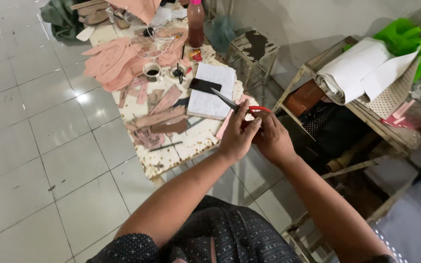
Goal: The person retrieves a white marking tool from a drawer and uses it to trace curved lines on a black polka-dotted fabric laid on a workbench. They then place a pink U-shaped pattern on the fabric and trace its outline with the marker.
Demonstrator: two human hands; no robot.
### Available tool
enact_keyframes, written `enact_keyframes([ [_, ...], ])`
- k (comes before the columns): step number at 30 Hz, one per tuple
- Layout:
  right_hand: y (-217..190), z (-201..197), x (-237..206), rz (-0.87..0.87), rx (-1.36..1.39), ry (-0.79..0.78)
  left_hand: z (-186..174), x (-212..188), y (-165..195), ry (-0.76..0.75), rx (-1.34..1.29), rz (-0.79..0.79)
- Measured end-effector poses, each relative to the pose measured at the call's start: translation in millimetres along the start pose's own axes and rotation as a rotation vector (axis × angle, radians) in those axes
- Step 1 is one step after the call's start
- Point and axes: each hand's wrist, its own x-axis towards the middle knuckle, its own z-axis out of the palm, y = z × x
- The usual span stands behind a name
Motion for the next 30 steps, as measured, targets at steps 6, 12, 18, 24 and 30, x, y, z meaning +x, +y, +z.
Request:
enact_keyframes([
  [6,79,24,76,-0.014,-0.415,-0.194,-7,86,-37,0.045,0.029,-0.056],
  [12,186,38,163,-0.262,-0.483,-0.327,17,163,-79,0.087,-0.093,-0.094],
  [18,286,50,251,-0.327,-0.509,-0.565,66,255,-108,0.277,-0.323,-0.172],
  [24,364,66,288,-0.409,-0.269,-0.587,91,306,-133,0.371,-0.364,-0.219],
  [30,414,119,303,-0.495,-0.113,-0.437,61,341,-159,0.407,-0.039,-0.218],
])
